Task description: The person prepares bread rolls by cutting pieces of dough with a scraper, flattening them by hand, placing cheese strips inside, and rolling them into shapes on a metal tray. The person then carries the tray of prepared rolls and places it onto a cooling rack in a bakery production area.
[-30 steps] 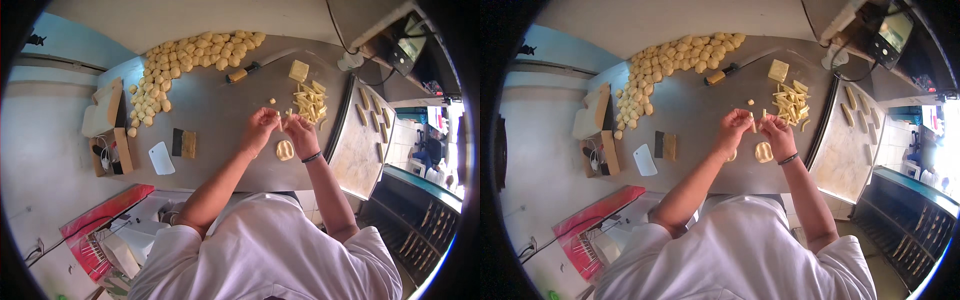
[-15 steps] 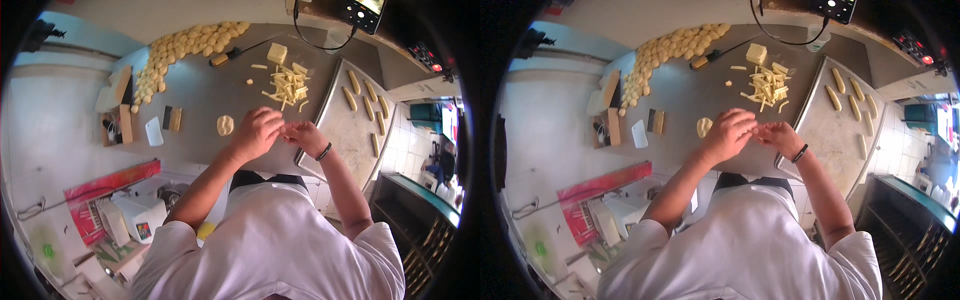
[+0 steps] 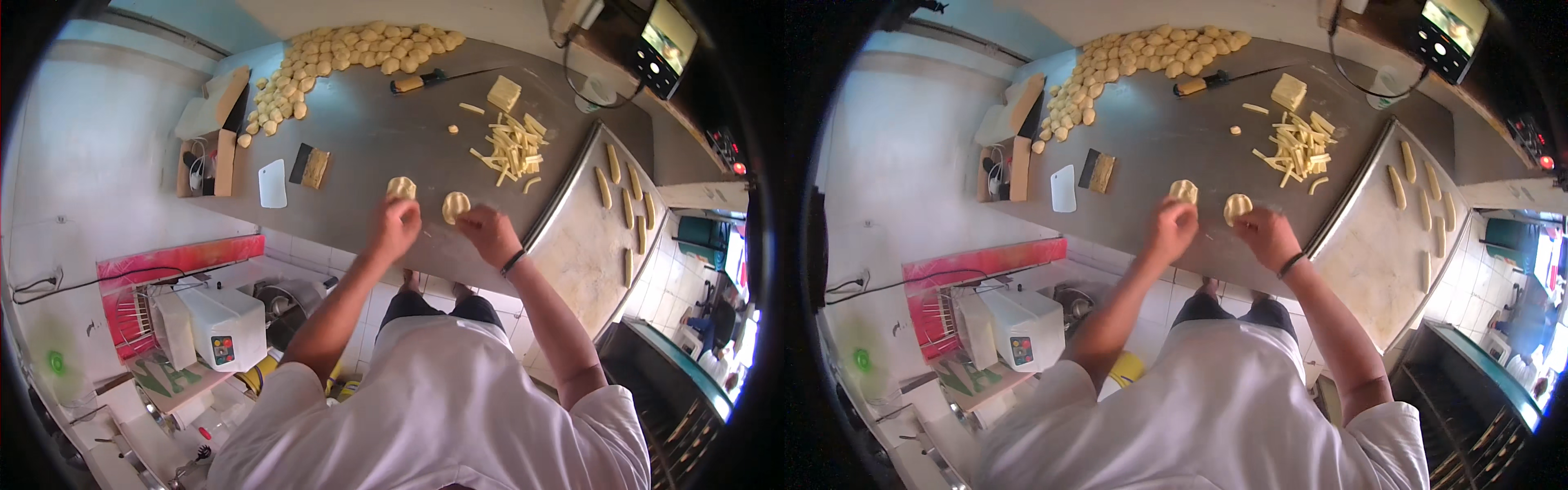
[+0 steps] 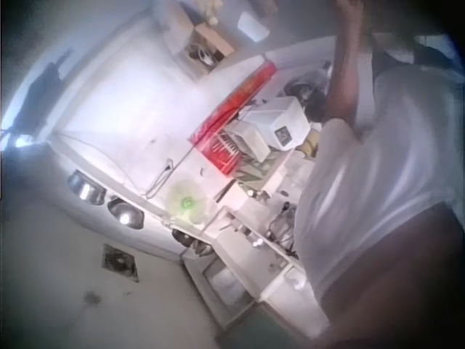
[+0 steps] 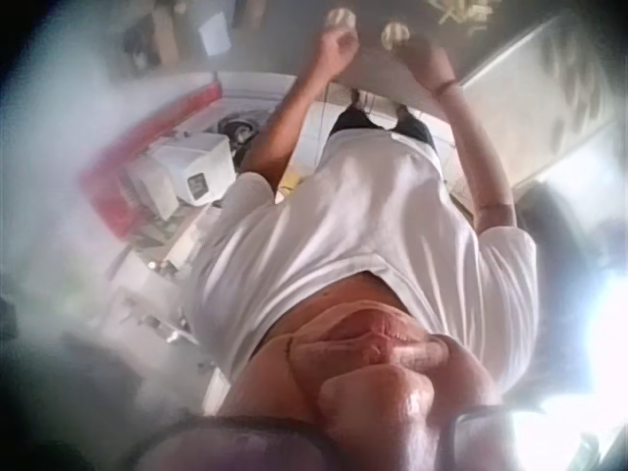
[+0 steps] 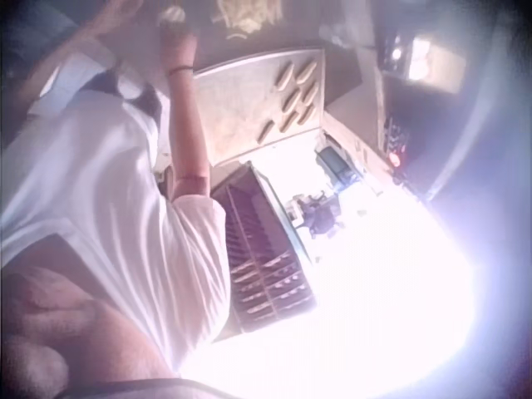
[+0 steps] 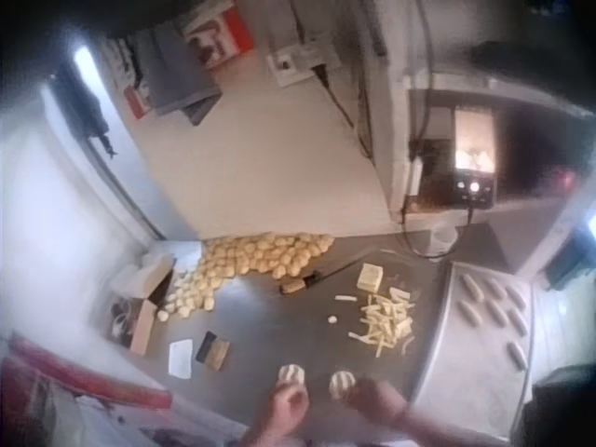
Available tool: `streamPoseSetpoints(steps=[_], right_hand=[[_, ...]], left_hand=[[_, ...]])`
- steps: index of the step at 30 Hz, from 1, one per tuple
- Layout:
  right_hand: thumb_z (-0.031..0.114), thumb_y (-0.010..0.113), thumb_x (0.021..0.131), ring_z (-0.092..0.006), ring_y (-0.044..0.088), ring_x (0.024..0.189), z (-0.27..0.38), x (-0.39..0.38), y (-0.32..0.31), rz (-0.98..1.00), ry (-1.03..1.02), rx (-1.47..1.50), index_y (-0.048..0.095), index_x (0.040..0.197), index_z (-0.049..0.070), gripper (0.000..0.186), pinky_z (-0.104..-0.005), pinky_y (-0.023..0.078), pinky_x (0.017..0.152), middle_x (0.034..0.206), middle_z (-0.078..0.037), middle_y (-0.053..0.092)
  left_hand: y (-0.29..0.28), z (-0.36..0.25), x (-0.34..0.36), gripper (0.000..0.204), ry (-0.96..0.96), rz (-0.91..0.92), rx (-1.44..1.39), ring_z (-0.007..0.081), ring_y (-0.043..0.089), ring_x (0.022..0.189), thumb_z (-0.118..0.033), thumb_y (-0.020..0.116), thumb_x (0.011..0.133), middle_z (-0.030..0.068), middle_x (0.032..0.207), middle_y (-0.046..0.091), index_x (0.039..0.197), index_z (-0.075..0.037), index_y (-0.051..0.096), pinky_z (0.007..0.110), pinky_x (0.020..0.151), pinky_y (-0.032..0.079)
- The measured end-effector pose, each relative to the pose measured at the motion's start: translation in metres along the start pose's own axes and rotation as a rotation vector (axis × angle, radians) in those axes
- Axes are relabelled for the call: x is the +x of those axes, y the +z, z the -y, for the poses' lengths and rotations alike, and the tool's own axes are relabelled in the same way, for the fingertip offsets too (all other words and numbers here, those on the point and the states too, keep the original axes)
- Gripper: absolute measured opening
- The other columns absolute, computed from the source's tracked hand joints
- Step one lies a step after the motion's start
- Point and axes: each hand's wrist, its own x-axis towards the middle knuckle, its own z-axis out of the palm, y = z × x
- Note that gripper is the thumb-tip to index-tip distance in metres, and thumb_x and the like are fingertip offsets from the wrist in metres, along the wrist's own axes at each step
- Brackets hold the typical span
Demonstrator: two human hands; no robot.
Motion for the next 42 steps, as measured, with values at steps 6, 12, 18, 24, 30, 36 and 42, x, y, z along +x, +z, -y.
streamPoseSetpoints(steps=[6,12,18,24,30,36,42], right_hand=[[0.011,0.068,0.089,-0.0337,0.068,0.103,-0.018,0.063,0.011,0.120,-0.148,-0.445,0.077,0.097,0.010,0.012,-0.0465,0.054,0.094,0.099,-0.012,0.071],[0.013,0.066,0.089,-0.0334,0.067,0.106,-0.007,0.096,0.006,0.285,-0.139,-0.493,0.069,0.106,0.011,0.018,-0.0448,0.055,0.094,0.108,-0.011,0.068],[0.008,0.061,0.089,-0.0288,0.062,0.118,-0.025,0.001,0.044,-0.028,-0.268,-0.883,0.070,0.117,0.006,0.029,-0.0472,0.050,0.102,0.123,-0.010,0.064],[0.005,0.062,0.084,-0.0273,0.063,0.110,0.018,-0.012,0.039,-0.022,-0.128,-0.877,0.067,0.126,0.008,0.042,-0.0434,0.047,0.102,0.120,-0.007,0.068],[0.019,0.066,0.089,-0.0260,0.062,0.100,-0.001,0.095,0.074,-0.405,-0.251,-0.864,0.064,0.123,0.012,0.035,-0.0437,0.045,0.090,0.096,-0.005,0.067],[0.018,0.064,0.097,-0.0308,0.068,0.089,-0.022,0.091,0.078,-0.473,-0.241,-0.741,0.062,0.117,0.014,0.021,-0.0470,0.052,0.082,0.094,-0.007,0.072],[0.024,0.065,0.096,-0.0285,0.071,0.073,-0.027,0.089,0.085,-0.412,-0.103,-0.748,0.066,0.113,0.018,0.018,-0.0455,0.057,0.066,0.079,-0.008,0.071]], left_hand=[[-0.023,0.057,0.062,0.019,0.206,0.313,0.236,0.0324,0.068,0.099,-0.004,0.073,0.084,0.0098,0.099,0.069,0.102,-0.006,0.076,0.041,0.085,0.056],[-0.009,0.081,0.098,0.018,0.029,0.672,0.144,0.0317,0.068,0.100,-0.007,0.073,0.083,0.0097,0.105,0.068,0.102,-0.005,0.074,0.041,0.085,0.056],[-0.024,0.055,0.048,0.028,0.258,0.467,0.414,0.0307,0.066,0.115,-0.001,0.068,0.085,0.0107,0.118,0.068,0.112,-0.005,0.071,0.044,0.097,0.051],[-0.031,0.053,0.006,0.038,0.251,0.183,0.174,0.0314,0.066,0.105,-0.010,0.071,0.083,0.0090,0.105,0.070,0.120,-0.010,0.070,0.046,0.096,0.051],[0.036,0.061,0.090,0.035,0.346,0.048,0.282,0.0325,0.066,0.098,-0.014,0.069,0.087,0.0102,0.104,0.068,0.121,-0.011,0.070,0.048,0.089,0.053],[0.036,0.053,0.071,0.036,0.194,0.167,0.254,0.0332,0.071,0.081,-0.016,0.069,0.091,0.0147,0.095,0.072,0.127,-0.009,0.067,0.046,0.070,0.058],[0.043,0.061,0.077,0.031,0.390,0.124,0.278,0.0318,0.072,0.072,-0.015,0.067,0.093,0.0119,0.088,0.075,0.124,-0.008,0.066,0.044,0.061,0.058]])
